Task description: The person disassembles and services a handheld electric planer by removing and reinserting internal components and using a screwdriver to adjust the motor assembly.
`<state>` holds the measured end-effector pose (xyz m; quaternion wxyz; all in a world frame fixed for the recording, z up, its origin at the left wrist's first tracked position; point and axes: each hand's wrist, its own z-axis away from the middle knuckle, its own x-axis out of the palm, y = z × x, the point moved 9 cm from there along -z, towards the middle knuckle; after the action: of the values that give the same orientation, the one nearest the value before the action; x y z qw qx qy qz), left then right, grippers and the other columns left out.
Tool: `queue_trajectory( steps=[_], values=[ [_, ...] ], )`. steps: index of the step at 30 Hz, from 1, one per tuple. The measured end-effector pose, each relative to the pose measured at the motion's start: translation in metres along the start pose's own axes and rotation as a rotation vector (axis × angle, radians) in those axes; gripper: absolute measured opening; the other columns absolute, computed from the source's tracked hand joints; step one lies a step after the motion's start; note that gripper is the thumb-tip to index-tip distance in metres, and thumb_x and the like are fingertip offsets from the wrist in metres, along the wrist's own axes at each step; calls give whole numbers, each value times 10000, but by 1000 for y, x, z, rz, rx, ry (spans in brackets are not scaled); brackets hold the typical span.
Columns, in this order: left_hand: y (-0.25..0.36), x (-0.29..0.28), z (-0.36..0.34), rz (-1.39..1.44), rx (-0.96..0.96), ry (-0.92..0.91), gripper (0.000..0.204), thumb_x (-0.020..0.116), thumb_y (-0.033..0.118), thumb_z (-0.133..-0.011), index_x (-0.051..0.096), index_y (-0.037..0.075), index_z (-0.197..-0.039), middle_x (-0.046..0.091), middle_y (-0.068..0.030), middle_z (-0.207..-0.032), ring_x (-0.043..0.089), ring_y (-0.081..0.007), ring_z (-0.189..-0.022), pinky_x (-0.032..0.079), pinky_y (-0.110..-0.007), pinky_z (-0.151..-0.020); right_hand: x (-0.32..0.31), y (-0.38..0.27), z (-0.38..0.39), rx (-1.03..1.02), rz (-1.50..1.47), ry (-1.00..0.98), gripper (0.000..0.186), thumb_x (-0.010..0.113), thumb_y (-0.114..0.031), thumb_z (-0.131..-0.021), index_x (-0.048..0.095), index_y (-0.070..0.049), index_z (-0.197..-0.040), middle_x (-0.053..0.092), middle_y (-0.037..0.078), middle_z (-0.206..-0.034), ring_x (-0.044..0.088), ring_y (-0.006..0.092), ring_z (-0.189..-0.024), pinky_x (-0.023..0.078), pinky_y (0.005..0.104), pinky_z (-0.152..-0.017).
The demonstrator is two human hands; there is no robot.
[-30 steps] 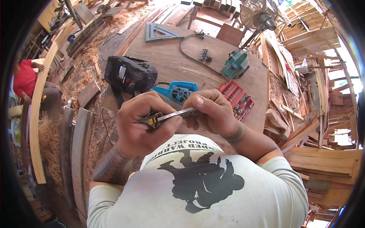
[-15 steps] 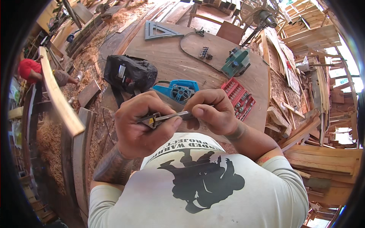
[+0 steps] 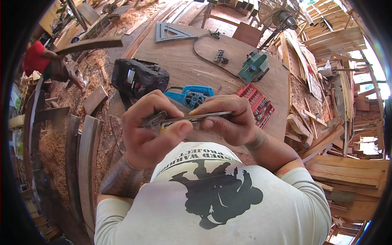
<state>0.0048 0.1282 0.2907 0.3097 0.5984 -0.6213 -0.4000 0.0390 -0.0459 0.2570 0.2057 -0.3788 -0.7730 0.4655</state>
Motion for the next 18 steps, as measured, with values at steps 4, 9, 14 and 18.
queue_trajectory(
  steps=[4,9,14,18],
  values=[
    [-9,-3,4,32,-118,33,128,799,4,-918,671,0,-902,658,-32,-795,609,-51,-692,444,-238,-602,4,-2,-3,23,11,-60,283,828,-103,-966,794,77,-1181,806,200,-1002,752,203,-839,567,312,-725],
    [-12,-1,5,38,-144,21,142,773,-4,-924,644,18,-870,650,-24,-796,576,-35,-682,424,-231,-594,6,-6,-3,-80,109,-72,237,813,-64,-966,795,73,-1159,801,208,-996,765,229,-836,578,329,-716],
    [-14,-2,6,34,-104,-6,132,771,7,-910,645,24,-876,641,-15,-811,562,-37,-720,430,-244,-626,9,-7,-4,-109,64,-84,233,805,-50,-987,785,28,-1207,775,137,-955,731,177,-828,544,318,-716],
    [-17,0,6,69,-129,-31,128,769,11,-904,645,27,-880,635,-10,-814,551,-37,-726,424,-243,-632,9,-5,-4,-107,58,-90,237,811,-58,-984,786,24,-1205,780,144,-968,733,183,-827,546,323,-720]
  ],
)
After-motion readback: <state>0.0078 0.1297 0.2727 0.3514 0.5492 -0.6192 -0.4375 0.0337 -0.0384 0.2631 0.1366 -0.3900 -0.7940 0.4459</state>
